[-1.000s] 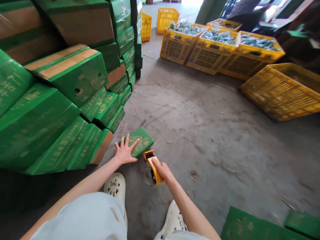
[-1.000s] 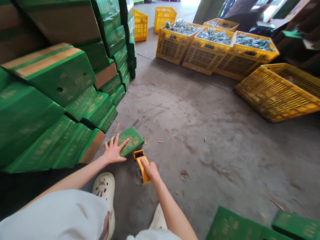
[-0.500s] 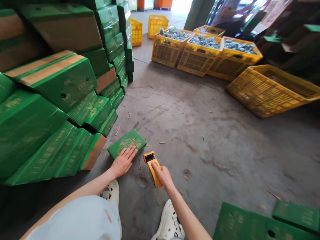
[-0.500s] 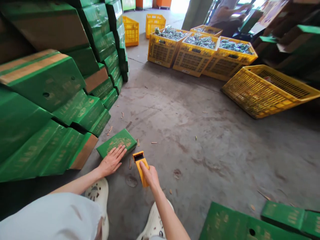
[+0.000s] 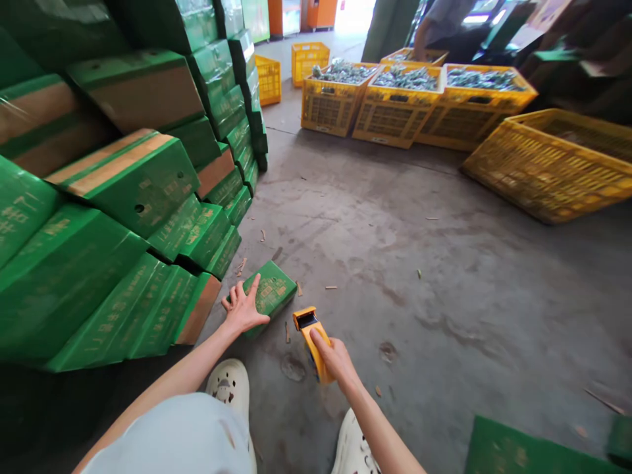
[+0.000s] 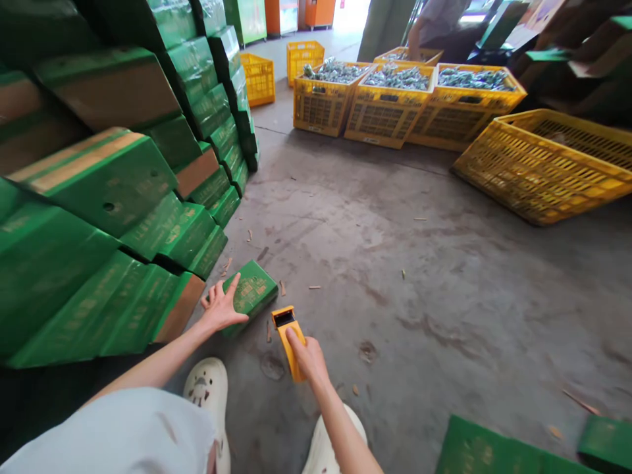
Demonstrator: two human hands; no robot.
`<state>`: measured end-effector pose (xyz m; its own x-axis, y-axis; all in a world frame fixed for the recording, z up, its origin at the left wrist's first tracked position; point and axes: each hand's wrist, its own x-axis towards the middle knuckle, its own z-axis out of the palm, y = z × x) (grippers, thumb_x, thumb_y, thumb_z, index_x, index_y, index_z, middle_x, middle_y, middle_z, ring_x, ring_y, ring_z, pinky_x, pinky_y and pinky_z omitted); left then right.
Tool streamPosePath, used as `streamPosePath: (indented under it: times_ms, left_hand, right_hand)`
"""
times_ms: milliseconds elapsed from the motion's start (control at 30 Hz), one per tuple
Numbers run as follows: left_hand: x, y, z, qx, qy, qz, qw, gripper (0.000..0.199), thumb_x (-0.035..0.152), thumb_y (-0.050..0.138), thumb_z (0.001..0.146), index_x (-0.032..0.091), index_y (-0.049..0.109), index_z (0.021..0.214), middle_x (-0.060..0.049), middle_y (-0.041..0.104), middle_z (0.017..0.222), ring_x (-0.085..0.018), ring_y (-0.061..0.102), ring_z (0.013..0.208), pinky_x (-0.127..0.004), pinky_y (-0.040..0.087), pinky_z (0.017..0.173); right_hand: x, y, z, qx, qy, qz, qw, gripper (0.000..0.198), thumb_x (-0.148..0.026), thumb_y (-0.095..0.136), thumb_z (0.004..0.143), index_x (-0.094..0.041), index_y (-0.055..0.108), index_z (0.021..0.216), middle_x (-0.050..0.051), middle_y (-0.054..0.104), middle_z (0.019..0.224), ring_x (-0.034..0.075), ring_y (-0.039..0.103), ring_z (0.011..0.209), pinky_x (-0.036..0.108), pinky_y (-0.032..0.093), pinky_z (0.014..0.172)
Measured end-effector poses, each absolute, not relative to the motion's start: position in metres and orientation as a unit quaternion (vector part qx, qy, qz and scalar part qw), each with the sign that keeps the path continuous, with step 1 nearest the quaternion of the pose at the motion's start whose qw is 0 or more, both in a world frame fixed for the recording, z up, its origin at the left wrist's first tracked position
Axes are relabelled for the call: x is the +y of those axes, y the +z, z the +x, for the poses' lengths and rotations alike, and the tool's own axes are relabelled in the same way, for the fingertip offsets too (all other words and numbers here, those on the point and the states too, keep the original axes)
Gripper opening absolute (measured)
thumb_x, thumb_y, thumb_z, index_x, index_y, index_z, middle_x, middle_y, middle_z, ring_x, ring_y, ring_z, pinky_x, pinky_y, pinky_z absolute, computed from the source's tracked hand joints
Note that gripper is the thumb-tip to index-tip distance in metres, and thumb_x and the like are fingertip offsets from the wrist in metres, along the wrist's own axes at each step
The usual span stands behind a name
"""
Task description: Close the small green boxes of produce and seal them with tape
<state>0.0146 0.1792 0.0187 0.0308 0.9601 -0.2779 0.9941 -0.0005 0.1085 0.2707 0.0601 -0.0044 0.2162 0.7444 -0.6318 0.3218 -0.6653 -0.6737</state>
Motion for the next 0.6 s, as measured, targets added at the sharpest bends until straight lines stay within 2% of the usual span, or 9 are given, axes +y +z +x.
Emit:
streamPosePath:
  times_ms: [100, 167, 267, 367, 467, 600]
  left_hand:
    - [0.170, 0.018, 0.006, 0.675, -0.053, 0.720, 0.149, 0.127, 0.063, 0.083, 0.067, 0.039, 0.009, 0.167, -0.021, 0.022, 0.166, -0.043, 0.027, 0.150, -0.064, 0.029, 0.112]
    - [0.162, 0.016, 0.001, 0.664, -0.058, 0.730, 0.153, 0.128, 0.064, 0.083, 0.066, 0.039, 0.009, 0.167, -0.021, 0.012, 0.170, -0.045, 0.019, 0.154, -0.069, 0.026, 0.112]
    - [0.151, 0.011, 0.000, 0.662, -0.063, 0.732, 0.148, 0.126, 0.050, 0.088, 0.065, 0.041, 0.012, 0.166, -0.020, -0.002, 0.173, -0.049, 0.007, 0.156, -0.074, 0.028, 0.110]
    - [0.152, 0.008, 0.003, 0.680, -0.045, 0.714, 0.158, 0.127, 0.037, 0.087, 0.064, 0.042, 0.012, 0.166, -0.019, 0.003, 0.171, -0.050, 0.011, 0.155, -0.071, 0.036, 0.107]
    - [0.169, 0.010, 0.000, 0.700, -0.023, 0.696, 0.157, 0.125, 0.037, 0.086, 0.065, 0.042, 0.013, 0.166, -0.020, 0.011, 0.169, -0.049, 0.015, 0.154, -0.071, 0.039, 0.105]
    - [0.199, 0.017, -0.017, 0.742, 0.020, 0.662, 0.105, 0.106, 0.041, 0.077, 0.080, 0.031, 0.017, 0.167, -0.024, 0.019, 0.166, -0.045, 0.021, 0.154, -0.069, 0.037, 0.110]
  right_hand:
    - [0.061, -0.004, 0.267, -0.366, 0.518, -0.746, 0.202, 0.063, -0.076, 0.054, 0.084, -0.017, 0.062, 0.064, 0.003, 0.059, 0.060, 0.017, 0.053, 0.061, 0.024, 0.033, 0.052]
    - [0.061, -0.003, 0.266, -0.370, 0.516, -0.746, 0.200, 0.063, -0.076, 0.054, 0.083, -0.017, 0.061, 0.063, 0.002, 0.057, 0.059, 0.016, 0.052, 0.061, 0.025, 0.033, 0.052]
    - [0.059, -0.004, 0.266, -0.373, 0.517, -0.745, 0.196, 0.062, -0.077, 0.054, 0.082, -0.018, 0.059, 0.062, 0.002, 0.056, 0.059, 0.016, 0.051, 0.061, 0.025, 0.032, 0.053]
    - [0.056, -0.005, 0.267, -0.365, 0.528, -0.740, 0.204, 0.062, -0.078, 0.055, 0.082, -0.019, 0.056, 0.062, 0.001, 0.055, 0.057, 0.016, 0.051, 0.059, 0.025, 0.032, 0.052]
    - [0.054, -0.003, 0.269, -0.364, 0.522, -0.745, 0.201, 0.060, -0.075, 0.057, 0.082, -0.019, 0.056, 0.061, 0.001, 0.054, 0.057, 0.015, 0.050, 0.059, 0.024, 0.031, 0.052]
    - [0.051, -0.001, 0.269, -0.353, 0.542, -0.737, 0.197, 0.058, -0.073, 0.056, 0.084, -0.019, 0.056, 0.063, 0.000, 0.052, 0.057, 0.014, 0.047, 0.056, 0.025, 0.029, 0.051]
